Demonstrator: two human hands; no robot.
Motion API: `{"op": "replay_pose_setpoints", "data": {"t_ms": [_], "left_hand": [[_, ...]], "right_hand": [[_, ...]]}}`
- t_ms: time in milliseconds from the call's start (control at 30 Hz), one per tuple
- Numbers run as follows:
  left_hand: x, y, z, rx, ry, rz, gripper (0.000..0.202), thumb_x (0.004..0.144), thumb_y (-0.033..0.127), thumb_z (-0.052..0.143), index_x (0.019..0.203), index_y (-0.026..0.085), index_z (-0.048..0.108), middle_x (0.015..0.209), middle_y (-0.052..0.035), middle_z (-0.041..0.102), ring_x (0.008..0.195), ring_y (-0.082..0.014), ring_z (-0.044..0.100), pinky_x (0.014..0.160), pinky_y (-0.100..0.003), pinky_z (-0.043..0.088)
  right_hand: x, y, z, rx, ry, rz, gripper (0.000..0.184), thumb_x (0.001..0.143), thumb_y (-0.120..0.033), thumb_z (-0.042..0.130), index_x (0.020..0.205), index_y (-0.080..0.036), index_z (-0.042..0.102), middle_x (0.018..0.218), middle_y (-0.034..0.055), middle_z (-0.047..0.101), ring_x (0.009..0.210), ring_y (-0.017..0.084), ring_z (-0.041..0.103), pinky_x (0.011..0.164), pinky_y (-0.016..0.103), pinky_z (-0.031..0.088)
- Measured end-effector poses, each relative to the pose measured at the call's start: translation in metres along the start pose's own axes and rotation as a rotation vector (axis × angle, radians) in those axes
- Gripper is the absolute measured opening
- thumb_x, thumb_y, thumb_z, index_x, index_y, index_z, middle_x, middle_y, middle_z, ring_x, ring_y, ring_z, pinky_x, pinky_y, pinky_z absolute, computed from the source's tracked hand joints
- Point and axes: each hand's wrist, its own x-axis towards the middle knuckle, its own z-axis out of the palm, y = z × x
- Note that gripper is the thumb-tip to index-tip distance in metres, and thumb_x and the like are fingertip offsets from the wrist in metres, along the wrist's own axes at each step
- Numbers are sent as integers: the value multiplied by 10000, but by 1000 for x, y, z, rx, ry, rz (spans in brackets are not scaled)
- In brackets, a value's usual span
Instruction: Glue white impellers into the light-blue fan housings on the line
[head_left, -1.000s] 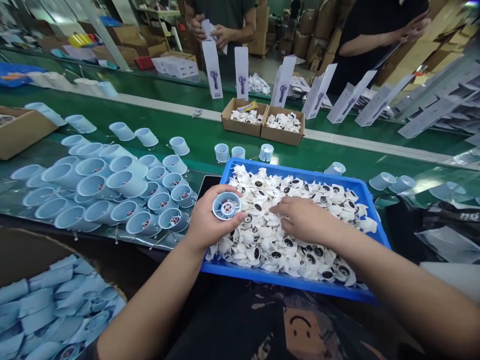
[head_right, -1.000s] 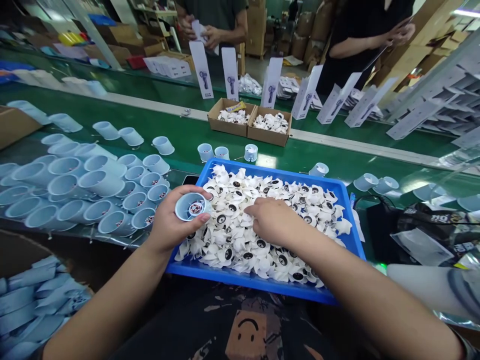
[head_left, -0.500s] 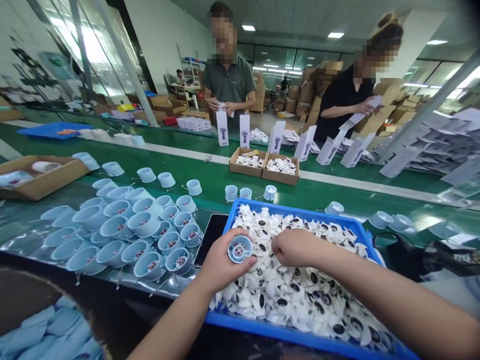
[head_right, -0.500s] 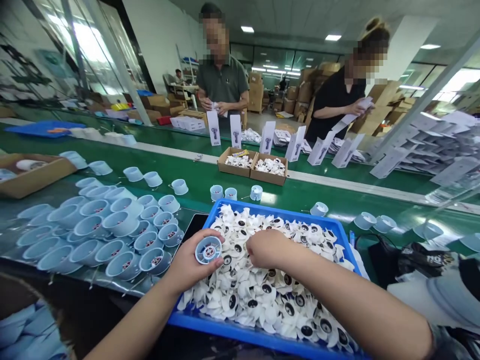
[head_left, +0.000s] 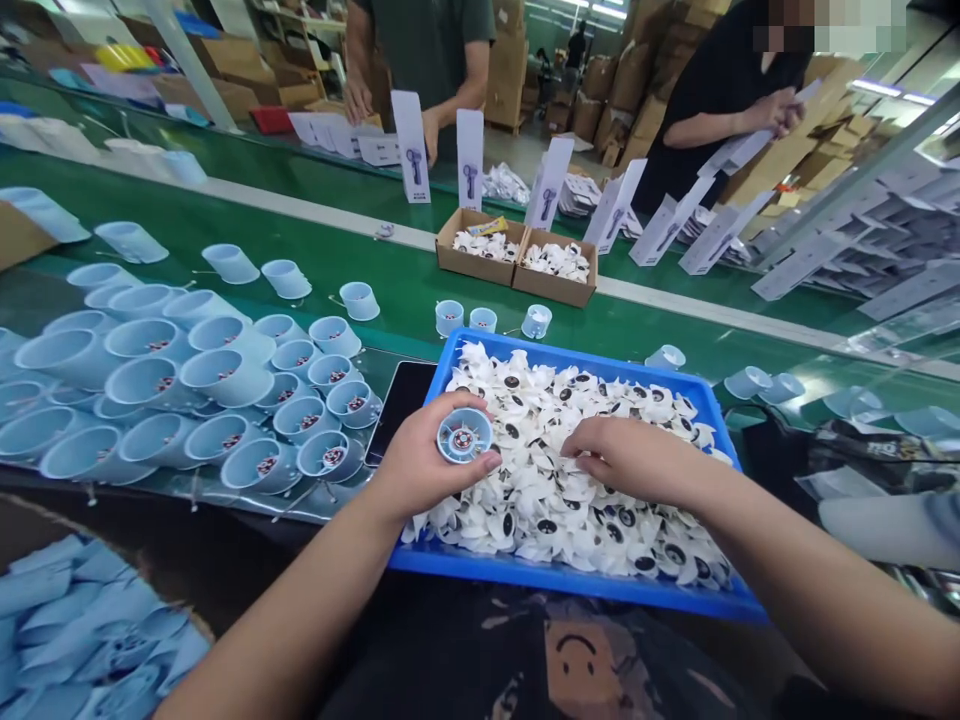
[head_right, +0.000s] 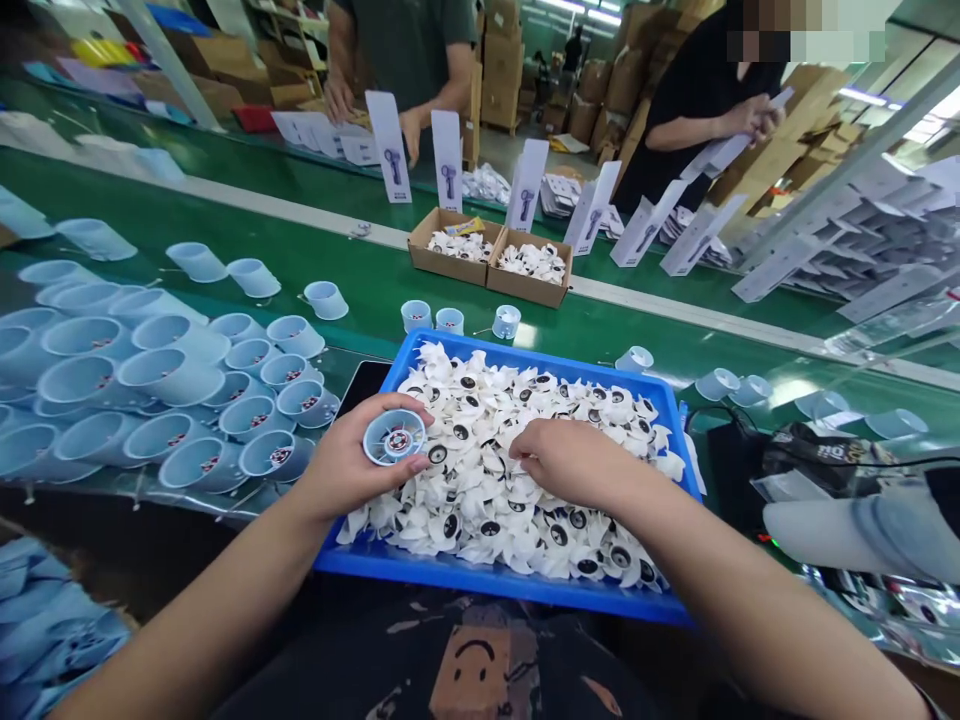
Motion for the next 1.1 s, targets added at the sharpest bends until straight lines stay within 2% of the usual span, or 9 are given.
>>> {"op": "replay_pose_setpoints", "data": {"t_ms": [300, 500, 600, 667, 733, 800, 900, 1000, 1100], "left_hand": [[-1, 5, -2, 13, -27, -18, 394, 748, 365, 792, 1068, 230, 608, 1058, -52, 688, 953, -237, 669, 833, -369, 524], [0, 5, -2, 8, -48, -26, 384, 749, 350, 778, 1067, 224, 604, 1050, -61, 688, 922, -239, 674, 842, -398, 537], [3, 4, -2, -7, -46, -33, 381, 753, 353, 768, 1069, 226, 598, 1040, -61, 688, 911, -240, 678, 831, -408, 545], [4, 3, -1, -9, -46, -36, 374, 755, 348, 761, 1069, 229, 596, 1045, -63, 687, 911, -243, 680, 822, -413, 548], [5, 2, 0, 4, -47, -35, 366, 757, 340, 755, 1068, 229, 596, 1050, -70, 686, 909, -250, 681, 820, -423, 549], [5, 1, 1, 26, -37, -27, 371, 756, 344, 752, 1072, 227, 597, 1049, -76, 687, 909, -258, 682, 829, -435, 547], [3, 0, 0, 49, -22, -15, 376, 761, 368, 748, 1074, 221, 600, 1062, -83, 683, 905, -256, 679, 833, -438, 544], [2, 1, -1, 43, -10, -11, 387, 760, 380, 750, 1077, 213, 602, 1073, -93, 687, 922, -259, 679, 842, -435, 541], [3, 2, -1, 39, -32, -27, 392, 751, 362, 759, 1078, 211, 604, 1052, -89, 698, 921, -262, 687, 834, -431, 546]], "right_hand": [[1, 12, 2, 32, -84, 13, 432, 855, -71, 519, 1218, -250, 668, 1198, 51, 666, 1048, 254, 629, 884, 365, 493], [3, 15, -6, 148, -110, -82, 322, 902, -139, 547, 1185, -255, 647, 1175, 29, 655, 984, 206, 624, 824, 315, 497], [14, 24, -32, 222, -65, -144, 266, 950, -215, 548, 1201, -257, 624, 1175, 17, 653, 996, 171, 628, 842, 276, 508], [33, 36, -61, 268, 40, -139, 261, 987, -247, 516, 1239, -238, 586, 1171, 19, 653, 1010, 147, 631, 870, 255, 514], [61, 52, -95, 288, 209, -57, 297, 1021, -230, 442, 1304, -189, 525, 1195, 61, 638, 1031, 151, 630, 882, 271, 524], [92, 66, -125, 275, 407, 80, 343, 1045, -231, 392, 1368, -146, 467, 1284, 124, 579, 1095, 192, 609, 919, 347, 527], [127, 82, -149, 226, 599, 261, 425, 1015, -338, 534, 1391, -153, 465, 1377, 146, 487, 1195, 274, 546, 992, 489, 493], [135, 88, -142, 166, 613, 310, 467, 984, -362, 599, 1388, -161, 481, 1390, 142, 477, 1215, 288, 530, 1009, 511, 483], [115, 86, -113, 107, 464, 219, 436, 973, -341, 616, 1358, -158, 524, 1329, 129, 547, 1150, 254, 583, 972, 458, 514]]}}
